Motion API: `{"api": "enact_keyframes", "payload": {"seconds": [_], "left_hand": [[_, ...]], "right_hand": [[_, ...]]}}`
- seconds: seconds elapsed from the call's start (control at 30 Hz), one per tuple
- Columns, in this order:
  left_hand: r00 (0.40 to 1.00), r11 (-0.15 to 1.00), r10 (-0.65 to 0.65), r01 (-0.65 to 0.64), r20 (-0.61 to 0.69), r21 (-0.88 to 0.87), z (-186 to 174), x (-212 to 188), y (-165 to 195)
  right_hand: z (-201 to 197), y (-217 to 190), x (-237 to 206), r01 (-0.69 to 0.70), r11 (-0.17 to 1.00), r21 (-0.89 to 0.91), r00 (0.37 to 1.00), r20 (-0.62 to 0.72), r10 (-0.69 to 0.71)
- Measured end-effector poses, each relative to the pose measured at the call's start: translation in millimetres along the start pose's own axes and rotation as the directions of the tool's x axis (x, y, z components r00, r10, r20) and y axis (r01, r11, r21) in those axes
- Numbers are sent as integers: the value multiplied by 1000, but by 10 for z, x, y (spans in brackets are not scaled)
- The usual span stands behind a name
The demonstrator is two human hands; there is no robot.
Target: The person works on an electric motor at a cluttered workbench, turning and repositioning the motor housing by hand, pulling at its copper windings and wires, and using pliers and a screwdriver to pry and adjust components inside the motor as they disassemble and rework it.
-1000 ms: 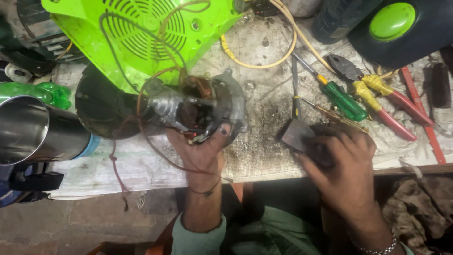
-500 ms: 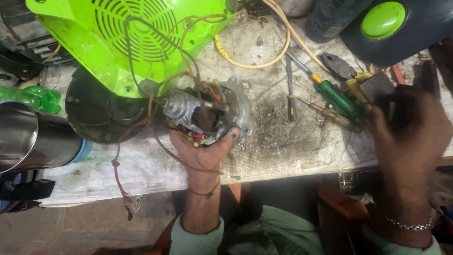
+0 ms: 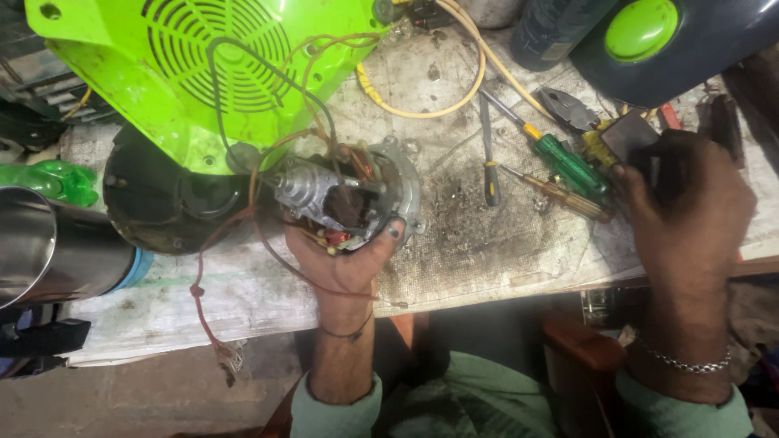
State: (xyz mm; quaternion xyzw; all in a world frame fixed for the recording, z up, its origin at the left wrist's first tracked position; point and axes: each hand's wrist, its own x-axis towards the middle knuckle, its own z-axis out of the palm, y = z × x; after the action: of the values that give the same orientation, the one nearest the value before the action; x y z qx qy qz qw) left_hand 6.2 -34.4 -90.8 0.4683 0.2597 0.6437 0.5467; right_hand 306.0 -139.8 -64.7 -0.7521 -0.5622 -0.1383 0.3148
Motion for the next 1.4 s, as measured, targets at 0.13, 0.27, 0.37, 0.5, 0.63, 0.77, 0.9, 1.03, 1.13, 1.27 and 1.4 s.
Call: {"api": "enact_keyframes", "payload": {"seconds": [0.13,0.27,0.37,0.5,0.63,0.77,0.9,1.03,1.13,1.27,1.4], "left_hand": [[1000,1000,9,-9,10,-18,-10,-4,-47],[997,998,65,-65,52,-8,-21,46,-134],[997,998,63,-63,53,-2,8,38,-173],[999,989,-38,35,-19,-144,172,-38,-224],[994,952,-83,99,67,-289,288,-65,-264],[975,845,-188,222,119,-486,362,-138,-341],[960,774,-231,279,157,-569,424,-232,-440],[949,727,-274,310,156,-613,454,-282,-511],[943,718,-273,331,190,-612,442,-282,-540],[934,753,-289,357,210,-553,415,-281,-547],[942,780,-277,336,190,-528,425,-294,-540]], "right_hand": [[-20,-72,16,40,994,-106,999,-13,-42],[30,-224,-16,16,990,142,999,-47,-10],[138,-411,-27,-13,933,359,999,39,-1],[289,-744,-77,8,831,557,971,194,-139],[440,-1000,-141,-371,325,870,883,439,-166],[515,-1021,-183,-407,194,893,884,438,-165],[569,-971,-258,-303,170,938,942,322,-93],[606,-946,-320,-278,192,941,956,291,-42],[622,-964,-349,-284,148,947,958,287,5],[640,-977,-359,-339,45,940,940,337,49],[668,-940,-354,-326,78,942,945,324,36]]}}
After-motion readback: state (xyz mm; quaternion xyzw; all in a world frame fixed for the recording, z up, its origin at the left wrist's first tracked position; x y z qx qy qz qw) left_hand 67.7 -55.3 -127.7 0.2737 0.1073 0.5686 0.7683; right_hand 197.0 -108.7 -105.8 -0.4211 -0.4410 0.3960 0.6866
